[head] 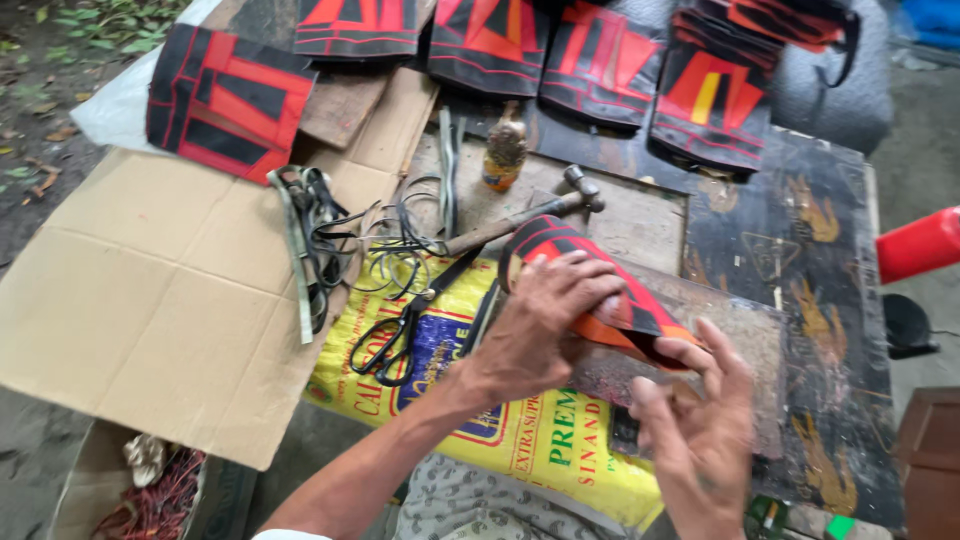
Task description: The person assembles a patchwork leather bag at a workbench. They fold and press the leather body, hammer the seam, trim excess material with scissors, and attach a black strap to the bag's edge, working the piece over the bench.
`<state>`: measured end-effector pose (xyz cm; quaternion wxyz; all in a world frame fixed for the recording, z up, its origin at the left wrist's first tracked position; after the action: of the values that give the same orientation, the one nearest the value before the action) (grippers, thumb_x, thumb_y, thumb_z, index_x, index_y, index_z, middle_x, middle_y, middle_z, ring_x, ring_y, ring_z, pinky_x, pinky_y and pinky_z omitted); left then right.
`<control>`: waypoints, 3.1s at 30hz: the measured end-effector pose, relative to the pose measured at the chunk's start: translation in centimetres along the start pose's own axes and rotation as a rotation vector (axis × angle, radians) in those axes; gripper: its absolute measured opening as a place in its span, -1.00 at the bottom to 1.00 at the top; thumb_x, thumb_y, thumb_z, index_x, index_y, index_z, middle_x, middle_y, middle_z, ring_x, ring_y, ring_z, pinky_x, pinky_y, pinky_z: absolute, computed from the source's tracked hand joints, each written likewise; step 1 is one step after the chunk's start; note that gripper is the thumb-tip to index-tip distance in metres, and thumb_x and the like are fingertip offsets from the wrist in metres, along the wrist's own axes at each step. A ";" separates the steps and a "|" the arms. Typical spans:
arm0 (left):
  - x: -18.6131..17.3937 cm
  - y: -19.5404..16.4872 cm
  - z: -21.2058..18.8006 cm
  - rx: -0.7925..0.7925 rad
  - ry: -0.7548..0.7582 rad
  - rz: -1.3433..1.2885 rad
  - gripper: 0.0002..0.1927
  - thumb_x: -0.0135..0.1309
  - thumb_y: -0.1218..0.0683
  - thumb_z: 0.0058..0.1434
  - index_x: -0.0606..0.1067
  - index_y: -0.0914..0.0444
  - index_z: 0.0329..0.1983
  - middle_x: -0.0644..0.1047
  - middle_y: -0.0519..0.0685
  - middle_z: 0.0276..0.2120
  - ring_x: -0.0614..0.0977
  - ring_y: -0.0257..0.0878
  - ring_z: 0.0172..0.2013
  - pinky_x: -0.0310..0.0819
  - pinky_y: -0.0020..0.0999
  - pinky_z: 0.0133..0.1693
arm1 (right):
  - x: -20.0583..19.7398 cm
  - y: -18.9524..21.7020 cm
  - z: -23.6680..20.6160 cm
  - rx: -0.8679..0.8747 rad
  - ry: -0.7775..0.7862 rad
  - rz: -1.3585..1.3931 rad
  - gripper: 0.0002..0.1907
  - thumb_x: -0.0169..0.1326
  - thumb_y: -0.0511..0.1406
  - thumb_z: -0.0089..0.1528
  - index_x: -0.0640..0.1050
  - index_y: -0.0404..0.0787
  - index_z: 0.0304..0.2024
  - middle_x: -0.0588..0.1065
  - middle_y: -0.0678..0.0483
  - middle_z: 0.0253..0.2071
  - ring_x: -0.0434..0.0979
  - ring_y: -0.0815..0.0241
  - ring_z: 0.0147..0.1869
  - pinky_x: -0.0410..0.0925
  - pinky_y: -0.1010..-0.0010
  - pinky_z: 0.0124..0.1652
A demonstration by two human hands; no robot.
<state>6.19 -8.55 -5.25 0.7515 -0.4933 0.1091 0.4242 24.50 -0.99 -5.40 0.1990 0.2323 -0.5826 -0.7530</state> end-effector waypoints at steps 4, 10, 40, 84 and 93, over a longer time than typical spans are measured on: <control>1.6 0.0 -0.4 0.006 -0.007 0.021 -0.16 0.26 0.27 -0.15 0.35 0.14 0.29 0.38 0.03 0.30 0.31 0.11 0.41 0.04 0.33 0.35 | -1.2 -1.1 -0.2 0.023 -0.031 0.173 -0.21 0.01 -0.47 0.30 0.04 -0.21 0.54 0.37 -0.15 0.22 0.59 0.26 -0.27 0.46 0.58 -0.50; 2.6 -0.2 -0.8 0.009 -0.025 0.092 -0.17 0.29 0.20 -0.12 0.36 0.09 0.31 0.39 -0.02 0.31 0.36 0.07 0.40 0.09 0.36 0.36 | 0.1 -3.3 -0.4 0.107 -0.061 -0.035 -0.16 -0.03 -0.53 0.30 0.02 -0.19 0.60 0.35 -0.31 0.21 0.58 0.10 -0.23 0.46 0.37 -0.44; -9.9 5.7 -11.0 -0.473 -0.399 -0.056 -0.60 0.21 0.23 0.22 0.50 0.31 0.14 0.60 0.10 0.00 0.67 -0.11 0.00 0.56 -0.30 0.05 | -5.6 -12.4 -1.8 0.120 0.169 0.953 -0.67 -0.15 -0.45 0.59 0.39 -0.22 0.39 0.51 -0.07 0.18 0.48 0.21 -0.31 0.46 0.28 -0.29; -18.8 29.7 -11.0 -1.046 -0.089 0.694 -0.03 0.19 -0.28 0.15 0.05 0.30 0.40 0.49 0.44 -0.12 0.61 0.31 -0.15 0.53 0.17 -0.16 | 5.6 -23.9 -0.6 0.576 0.253 0.884 -0.37 -0.13 -0.56 0.32 0.31 -0.24 0.47 0.44 -0.19 0.12 0.48 -0.02 0.02 0.41 0.05 -0.13; -30.6 23.3 -6.7 -0.635 -0.393 0.524 -0.48 0.19 0.18 0.20 0.38 0.21 0.24 0.65 0.18 -0.08 0.72 0.08 -0.05 0.62 -0.05 -0.08 | 5.9 -23.5 -0.6 0.609 0.222 0.859 -0.36 -0.12 -0.57 0.28 0.31 -0.25 0.44 0.43 -0.18 0.15 0.48 0.00 0.01 0.40 0.09 -0.14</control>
<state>-28.35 -26.75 -5.84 0.4370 -0.5652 -0.0498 0.6979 19.37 0.85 -29.02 0.4732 0.0986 -0.7925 -0.3718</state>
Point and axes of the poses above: each hand's wrist, its own z-axis towards the middle knuckle, its own x-axis out of the palm, y = z × x, the point moved 5 cm from there along z, towards the middle knuckle
